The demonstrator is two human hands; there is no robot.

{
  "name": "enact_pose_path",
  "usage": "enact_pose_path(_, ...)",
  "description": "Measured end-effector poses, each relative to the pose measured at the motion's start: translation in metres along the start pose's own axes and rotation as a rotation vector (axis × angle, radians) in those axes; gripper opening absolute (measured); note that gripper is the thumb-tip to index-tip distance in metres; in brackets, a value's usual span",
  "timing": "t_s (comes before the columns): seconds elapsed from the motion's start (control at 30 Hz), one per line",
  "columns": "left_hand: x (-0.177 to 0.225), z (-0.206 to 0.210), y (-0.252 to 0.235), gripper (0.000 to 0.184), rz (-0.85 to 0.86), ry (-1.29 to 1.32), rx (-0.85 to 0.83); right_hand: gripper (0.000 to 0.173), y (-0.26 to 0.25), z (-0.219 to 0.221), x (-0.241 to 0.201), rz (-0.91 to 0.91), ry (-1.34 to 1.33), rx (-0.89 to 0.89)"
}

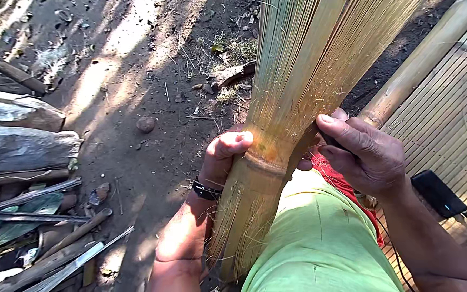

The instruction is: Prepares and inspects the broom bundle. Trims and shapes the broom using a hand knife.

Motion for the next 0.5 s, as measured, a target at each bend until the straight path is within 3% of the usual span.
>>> enact_pose_path(0.13, -0.005, -0.025, -0.010, 0.037, -0.034, -0.011, -0.033, 0.041, -0.002, -0.010, 0.003, 0.010, 0.007, 0.089)
enact_pose_path(0.27, -0.006, -0.029, -0.010, 0.037, -0.035, 0.026, -0.031, 0.050, 0.004, -0.010, 0.006, 0.040, -0.002, 0.068)
enact_pose_path(0.4, -0.031, -0.075, 0.004, 0.020, 0.081, -0.032, -0.161, 0.058, 0.008, 0.001, 0.007, 0.039, -0.024, 0.004)
enact_pose_path(0.5, -0.009, -0.030, -0.018, 0.030, 0.000, 0.047, -0.064, 0.049, 0.000, 0.000, 0.005, 0.021, -0.002, 0.027)
Point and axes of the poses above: each hand's wrist, its own y-axis away from the middle knuckle, its own z-axis out of the palm, x = y × z, the point moved 4 cm from there along -y, towards the middle knuckle, and after that the axes turned 6 degrees about -y, right-handed, at the moved point
